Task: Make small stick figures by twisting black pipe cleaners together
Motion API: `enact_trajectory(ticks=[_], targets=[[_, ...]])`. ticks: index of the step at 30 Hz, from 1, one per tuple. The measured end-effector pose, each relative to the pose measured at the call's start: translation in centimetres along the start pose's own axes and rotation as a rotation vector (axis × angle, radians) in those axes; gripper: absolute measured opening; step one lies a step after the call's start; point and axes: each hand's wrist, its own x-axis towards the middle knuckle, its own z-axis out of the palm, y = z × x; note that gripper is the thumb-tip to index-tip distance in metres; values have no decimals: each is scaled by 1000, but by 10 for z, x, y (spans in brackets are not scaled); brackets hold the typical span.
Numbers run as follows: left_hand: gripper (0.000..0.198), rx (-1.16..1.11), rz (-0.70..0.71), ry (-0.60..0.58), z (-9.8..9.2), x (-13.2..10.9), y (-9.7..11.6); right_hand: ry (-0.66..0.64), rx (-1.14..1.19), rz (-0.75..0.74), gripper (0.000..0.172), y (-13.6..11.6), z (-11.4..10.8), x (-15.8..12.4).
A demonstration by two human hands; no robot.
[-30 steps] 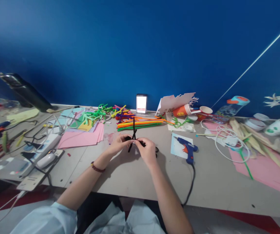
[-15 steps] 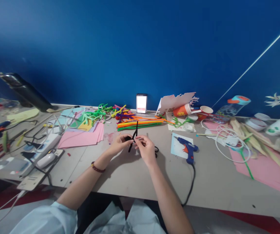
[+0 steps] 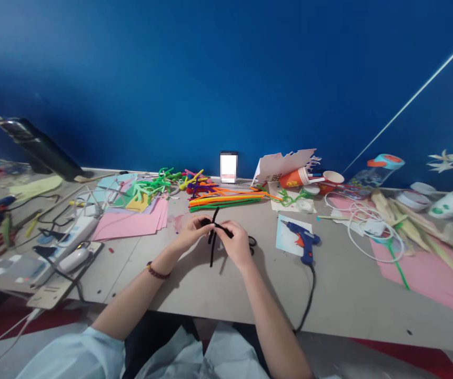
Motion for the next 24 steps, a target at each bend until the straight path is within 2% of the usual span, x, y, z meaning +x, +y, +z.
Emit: enact_trajectory(ticks=[5, 9, 13, 16, 21, 24], targets=[[38, 2, 0, 24, -1, 0, 1, -95, 194, 188, 18, 7, 1, 0], [38, 12, 8, 46, 0, 0, 2, -119, 263, 219, 17, 12, 2, 1], [37, 36, 14, 29, 1, 1, 0, -95, 214, 223, 16, 10, 2, 0], [35, 45, 17, 12, 1, 1, -1, -60, 112, 189, 16, 6, 1, -1], [32, 67, 51, -13, -1, 2, 0, 26, -12, -15, 21, 3, 3, -3], [31, 89, 60, -17, -1, 1, 1, 47, 1, -19, 23, 3, 4, -4]])
